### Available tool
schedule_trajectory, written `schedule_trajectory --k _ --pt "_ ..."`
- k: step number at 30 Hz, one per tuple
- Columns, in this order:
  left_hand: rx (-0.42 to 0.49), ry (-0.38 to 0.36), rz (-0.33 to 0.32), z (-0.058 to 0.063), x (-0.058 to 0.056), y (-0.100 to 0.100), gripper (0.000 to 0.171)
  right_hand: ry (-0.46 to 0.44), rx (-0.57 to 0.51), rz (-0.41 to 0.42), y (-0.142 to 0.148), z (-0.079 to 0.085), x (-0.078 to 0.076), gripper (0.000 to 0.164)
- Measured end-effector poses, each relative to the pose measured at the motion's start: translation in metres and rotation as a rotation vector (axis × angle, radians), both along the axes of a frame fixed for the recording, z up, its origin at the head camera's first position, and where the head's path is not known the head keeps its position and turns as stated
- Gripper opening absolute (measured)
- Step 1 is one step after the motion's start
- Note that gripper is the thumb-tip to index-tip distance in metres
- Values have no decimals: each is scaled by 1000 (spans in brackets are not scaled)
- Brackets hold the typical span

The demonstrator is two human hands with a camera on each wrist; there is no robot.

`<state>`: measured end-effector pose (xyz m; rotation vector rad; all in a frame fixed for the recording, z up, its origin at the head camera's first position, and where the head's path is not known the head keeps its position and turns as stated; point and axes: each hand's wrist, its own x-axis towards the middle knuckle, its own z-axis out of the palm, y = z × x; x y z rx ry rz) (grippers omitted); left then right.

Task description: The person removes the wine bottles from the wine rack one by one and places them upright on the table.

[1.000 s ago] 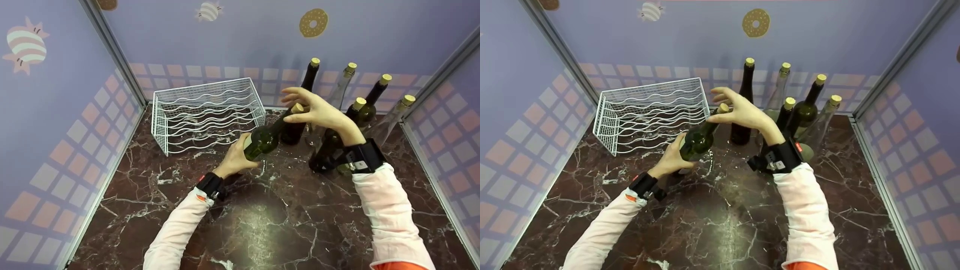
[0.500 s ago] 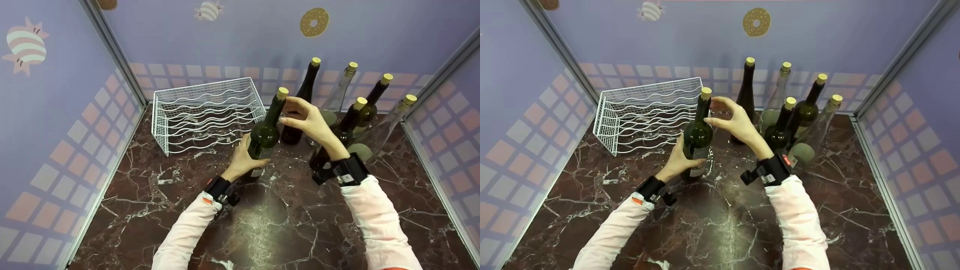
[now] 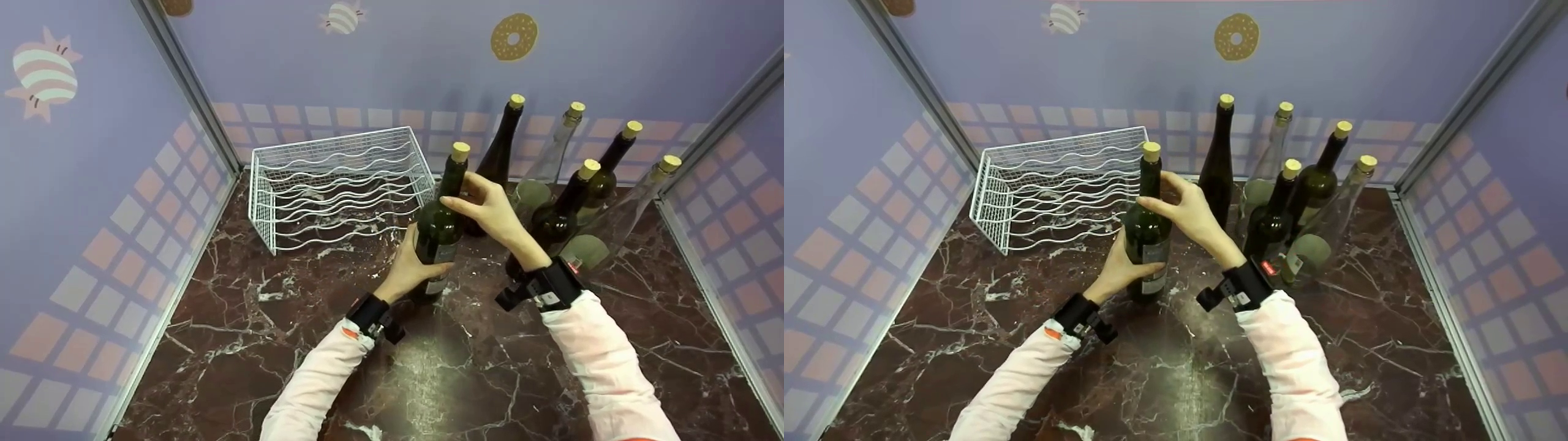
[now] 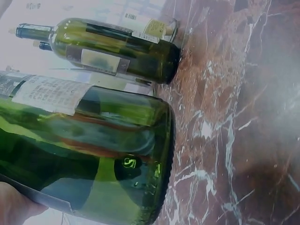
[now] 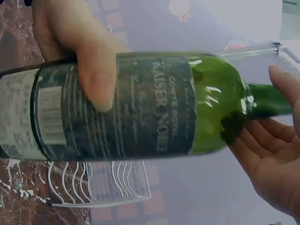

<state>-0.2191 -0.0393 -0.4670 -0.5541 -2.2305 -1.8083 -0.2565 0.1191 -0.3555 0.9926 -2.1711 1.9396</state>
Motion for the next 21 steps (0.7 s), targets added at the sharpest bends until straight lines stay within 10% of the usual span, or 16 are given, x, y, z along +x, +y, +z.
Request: schedule_trajectory --k 21 --pt "-17 1 7 -10 -5 12 86 126 76 -187 -3 1 4 15"
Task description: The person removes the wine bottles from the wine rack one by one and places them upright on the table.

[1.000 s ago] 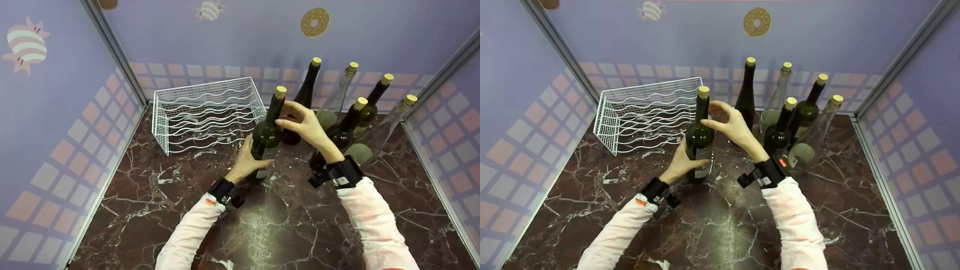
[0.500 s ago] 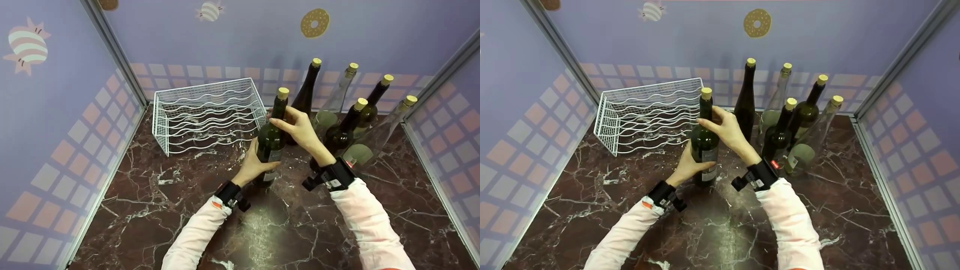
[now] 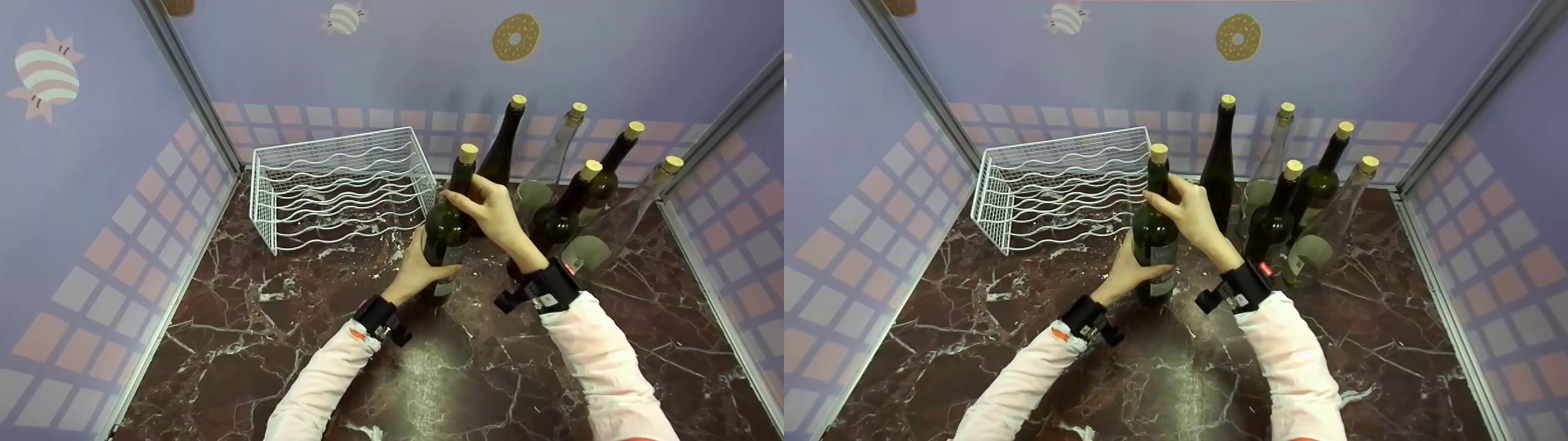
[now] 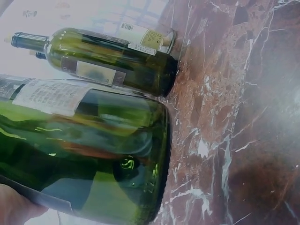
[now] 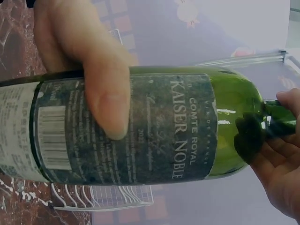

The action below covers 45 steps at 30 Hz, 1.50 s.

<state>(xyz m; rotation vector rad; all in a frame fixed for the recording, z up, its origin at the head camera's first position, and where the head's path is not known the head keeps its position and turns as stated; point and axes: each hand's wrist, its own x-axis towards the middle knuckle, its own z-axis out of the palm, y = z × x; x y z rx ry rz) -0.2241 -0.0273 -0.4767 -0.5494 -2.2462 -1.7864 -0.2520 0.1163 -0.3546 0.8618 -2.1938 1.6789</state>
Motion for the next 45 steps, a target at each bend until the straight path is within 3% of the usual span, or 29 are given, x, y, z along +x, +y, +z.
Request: schedule_trajectory --k 4,8,13,17,20,28,37,45 --pt "-39 -88 -27 -14 -12 0 96 24 -15 4 4 2 -1 15" --pt "-45 -145 -90 -15 -16 -3 98 27 -30 12 7 3 -3 16" --pt "-13 -158 -127 -13 -18 -13 91 37 -25 -14 11 6 -4 16" --pt "47 -132 -160 3 -11 -24 79 63 -9 -65 17 8 -6 14" --pt "66 -119 -151 15 -3 -32 65 86 2 -97 22 8 -7 13" --pt "81 -114 -103 14 -3 -46 54 108 32 -177 35 5 -12 12" --pt "96 -130 -62 9 1 -55 47 112 44 -269 48 -8 -17 12" --pt "66 -130 -52 6 1 -59 43 55 29 -300 57 -20 -21 15"
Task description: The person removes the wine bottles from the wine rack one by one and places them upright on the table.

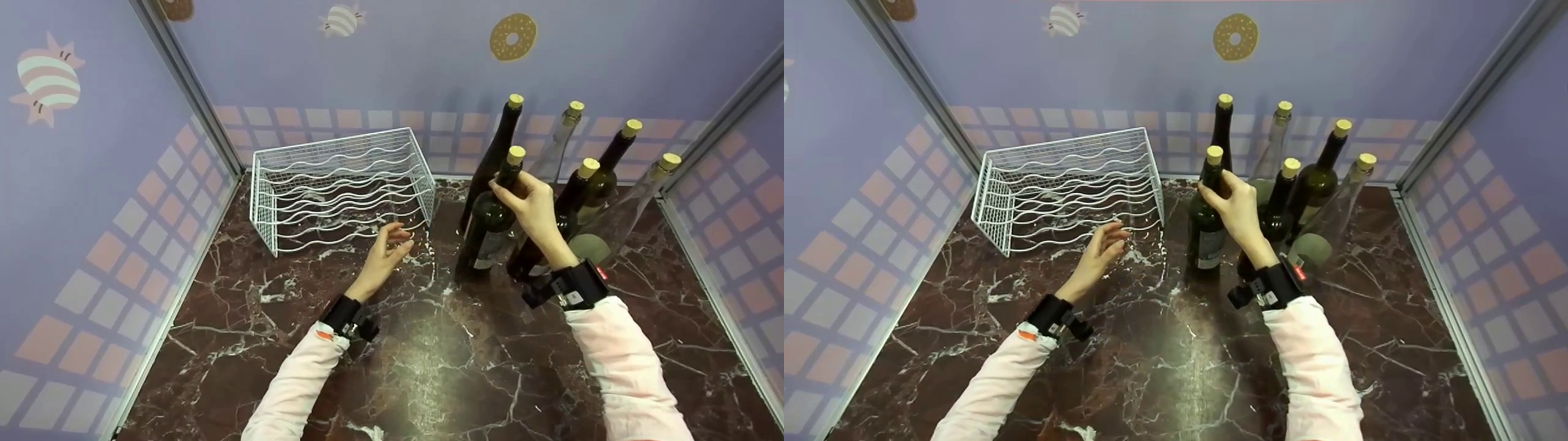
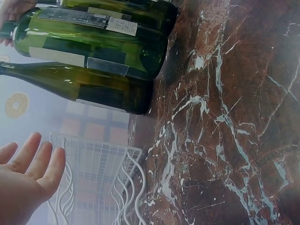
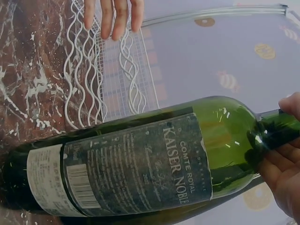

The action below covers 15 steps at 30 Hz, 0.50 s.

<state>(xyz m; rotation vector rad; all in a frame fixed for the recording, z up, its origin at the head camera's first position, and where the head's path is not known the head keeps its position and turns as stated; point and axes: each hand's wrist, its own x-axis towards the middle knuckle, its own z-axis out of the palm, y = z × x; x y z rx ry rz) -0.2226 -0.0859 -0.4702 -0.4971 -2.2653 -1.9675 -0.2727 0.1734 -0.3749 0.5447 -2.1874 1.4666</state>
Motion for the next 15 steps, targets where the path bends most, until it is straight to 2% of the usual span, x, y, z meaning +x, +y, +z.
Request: schedule_trajectory --k 6,15 --pt "-4 -9 20 -1 0 0 41 0 13 -32 3 -4 -3 14" --pt "18 -11 2 -2 1 1 42 -2 13 -45 7 -12 -5 14"
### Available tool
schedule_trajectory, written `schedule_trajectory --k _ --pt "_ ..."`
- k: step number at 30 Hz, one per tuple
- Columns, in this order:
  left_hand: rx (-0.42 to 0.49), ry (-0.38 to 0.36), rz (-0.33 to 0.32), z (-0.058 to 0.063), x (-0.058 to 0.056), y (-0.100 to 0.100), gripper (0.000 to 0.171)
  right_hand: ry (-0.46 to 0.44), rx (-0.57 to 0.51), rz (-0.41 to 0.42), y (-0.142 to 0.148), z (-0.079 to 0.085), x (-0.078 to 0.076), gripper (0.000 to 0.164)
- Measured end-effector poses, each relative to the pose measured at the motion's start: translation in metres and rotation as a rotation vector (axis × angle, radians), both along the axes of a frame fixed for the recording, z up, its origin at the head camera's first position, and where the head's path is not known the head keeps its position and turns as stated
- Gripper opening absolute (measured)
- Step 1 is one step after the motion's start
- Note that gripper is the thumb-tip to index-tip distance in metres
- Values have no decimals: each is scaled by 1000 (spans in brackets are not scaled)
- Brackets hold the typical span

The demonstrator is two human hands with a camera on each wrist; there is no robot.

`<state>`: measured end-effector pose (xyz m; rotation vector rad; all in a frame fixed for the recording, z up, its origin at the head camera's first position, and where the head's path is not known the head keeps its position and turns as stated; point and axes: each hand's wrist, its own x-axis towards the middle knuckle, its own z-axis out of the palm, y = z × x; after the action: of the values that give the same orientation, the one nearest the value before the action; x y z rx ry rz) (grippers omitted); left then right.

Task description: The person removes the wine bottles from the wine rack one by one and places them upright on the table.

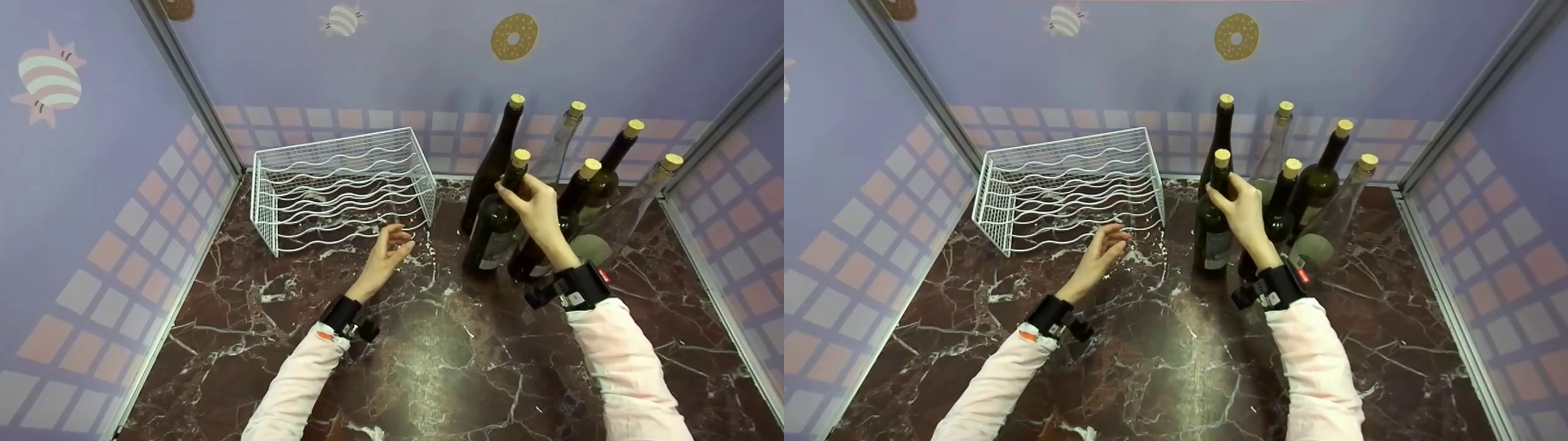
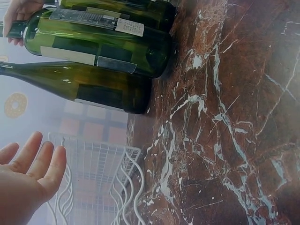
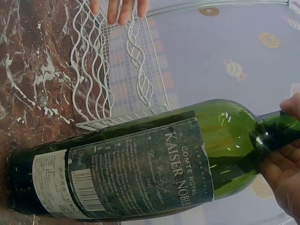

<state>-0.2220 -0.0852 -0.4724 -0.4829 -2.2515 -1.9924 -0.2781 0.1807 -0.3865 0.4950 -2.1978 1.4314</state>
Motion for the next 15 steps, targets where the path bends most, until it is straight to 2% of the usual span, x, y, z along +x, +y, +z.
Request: schedule_trajectory --k 15 --pt "-6 -6 4 -1 0 0 40 -6 -27 6 1 -3 -3 15"
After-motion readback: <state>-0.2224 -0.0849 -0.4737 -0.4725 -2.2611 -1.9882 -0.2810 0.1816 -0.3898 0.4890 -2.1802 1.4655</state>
